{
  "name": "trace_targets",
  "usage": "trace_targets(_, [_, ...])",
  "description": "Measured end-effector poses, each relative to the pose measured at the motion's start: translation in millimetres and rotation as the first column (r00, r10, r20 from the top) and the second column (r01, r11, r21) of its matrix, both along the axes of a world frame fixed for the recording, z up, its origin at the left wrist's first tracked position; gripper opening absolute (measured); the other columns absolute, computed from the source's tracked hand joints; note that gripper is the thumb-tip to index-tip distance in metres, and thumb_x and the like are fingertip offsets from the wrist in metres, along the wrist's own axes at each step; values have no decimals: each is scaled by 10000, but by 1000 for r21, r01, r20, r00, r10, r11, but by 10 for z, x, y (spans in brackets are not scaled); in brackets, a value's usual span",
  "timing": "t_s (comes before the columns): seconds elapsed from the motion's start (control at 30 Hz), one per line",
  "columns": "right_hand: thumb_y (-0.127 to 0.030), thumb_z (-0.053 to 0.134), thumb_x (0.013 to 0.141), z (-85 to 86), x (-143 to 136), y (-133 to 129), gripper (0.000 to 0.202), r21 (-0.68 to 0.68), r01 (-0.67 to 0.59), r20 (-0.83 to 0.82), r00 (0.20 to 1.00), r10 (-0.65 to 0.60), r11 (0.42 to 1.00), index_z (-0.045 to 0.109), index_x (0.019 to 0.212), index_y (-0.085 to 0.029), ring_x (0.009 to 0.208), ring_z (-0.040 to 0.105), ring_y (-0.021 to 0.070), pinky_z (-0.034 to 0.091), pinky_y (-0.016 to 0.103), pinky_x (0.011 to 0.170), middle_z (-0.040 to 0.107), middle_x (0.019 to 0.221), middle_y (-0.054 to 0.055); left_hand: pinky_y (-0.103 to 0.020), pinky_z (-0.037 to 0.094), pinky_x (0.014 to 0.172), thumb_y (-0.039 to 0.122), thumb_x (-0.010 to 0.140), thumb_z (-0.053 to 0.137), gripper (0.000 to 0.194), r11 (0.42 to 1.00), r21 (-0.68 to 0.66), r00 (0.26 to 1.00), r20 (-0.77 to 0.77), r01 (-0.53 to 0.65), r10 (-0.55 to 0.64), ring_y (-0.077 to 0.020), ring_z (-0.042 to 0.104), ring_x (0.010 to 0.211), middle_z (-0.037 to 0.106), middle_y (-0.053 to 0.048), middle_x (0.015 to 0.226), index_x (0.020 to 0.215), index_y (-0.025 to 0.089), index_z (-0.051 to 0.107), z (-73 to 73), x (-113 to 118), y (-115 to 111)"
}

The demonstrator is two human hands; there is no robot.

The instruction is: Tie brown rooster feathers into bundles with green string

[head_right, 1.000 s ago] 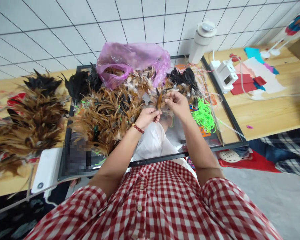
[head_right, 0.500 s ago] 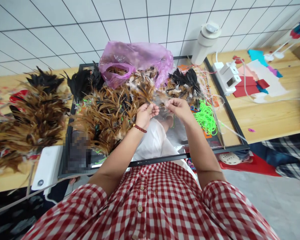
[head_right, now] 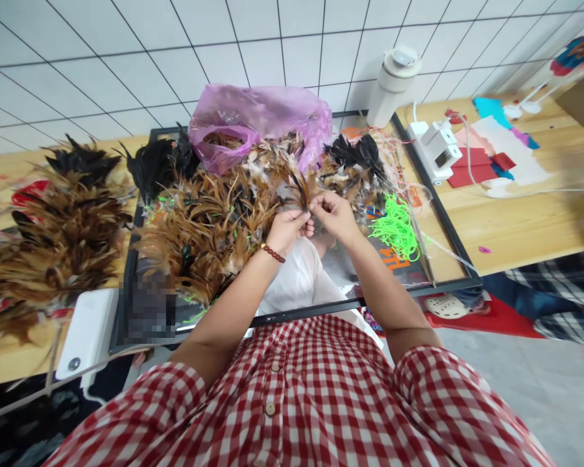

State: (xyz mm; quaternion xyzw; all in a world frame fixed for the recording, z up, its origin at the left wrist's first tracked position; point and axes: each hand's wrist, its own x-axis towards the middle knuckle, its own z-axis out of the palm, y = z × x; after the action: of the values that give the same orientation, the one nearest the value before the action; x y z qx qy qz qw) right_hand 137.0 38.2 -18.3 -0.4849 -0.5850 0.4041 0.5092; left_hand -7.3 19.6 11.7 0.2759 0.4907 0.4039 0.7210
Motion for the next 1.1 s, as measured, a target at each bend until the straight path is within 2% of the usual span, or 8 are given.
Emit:
trace_targets(0.07, [-550,796,799,-16,74,15,355,80,21,83,996,-27,997,708,774,-207,694,546,134,437,297,693,639,736,-3,-191,436,488,34,967,586,322,999,-5,999,-10,-33,33,-44,520,406,593,43,506,660,111,642,-11,10,3])
trace_targets(0.23, [-336,655,888,-12,361,68,152,261,285,314,878,-361,922,739,886,-209,773,612,190,499,349,779,688,846,44,-175,422,506,74,982,580,278,967,15,964,84,-255,253,-40,529,450,592,49,528,720,127,658,-38,-21,53])
trace_targets(0.37, [-256,658,855,-42,380,70,178,173,208,640,719,-271,963,786,951,-177,793,654,223,532,371,787,712,909,95,-180,437,516,74,997,550,276,947,9,942,109,-320,317,-43,548,472,597,52,545,744,126,646,-49,-39,82])
trace_targets(0.5, [-245,634,866,-74,291,66,222,147,130,772,605,-196,981,802,987,-164,908,672,276,525,395,811,713,1007,145,-179,424,505,70,1000,553,273,954,9,949,102,-299,297,-37,532,452,591,61,530,745,124,634,-59,-18,75])
trace_targets(0.63, [-241,625,816,-53,286,72,131,131,197,550,801,-237,972,746,813,-188,697,587,185,472,336,703,667,786,60,-180,422,511,85,1007,553,272,956,5,951,105,-294,292,-35,532,455,586,65,533,749,127,630,-70,-17,76])
trace_targets(0.77, [-363,725,724,20,206,36,163,-138,147,58,988,-140,979,660,737,-214,561,502,117,382,260,562,626,636,-13,-192,453,551,94,1008,558,259,960,9,955,108,-278,276,-48,565,478,611,52,560,764,131,637,-58,-28,72])
trace_targets(0.9, [-394,853,625,85,38,-23,269,-313,-105,-236,971,30,944,674,704,-209,537,519,97,372,228,516,657,618,-19,-213,514,638,94,1004,562,266,978,-25,974,91,-206,207,-66,631,523,664,21,607,753,130,640,-26,-23,54])
trace_targets(1.1, [-449,932,611,27,-53,-27,334,-180,-107,-192,979,72,978,706,703,-221,662,628,132,525,292,693,698,702,-9,-206,519,570,65,995,563,306,989,-32,987,67,-145,147,-69,623,484,652,17,561,700,120,624,-14,-18,46])
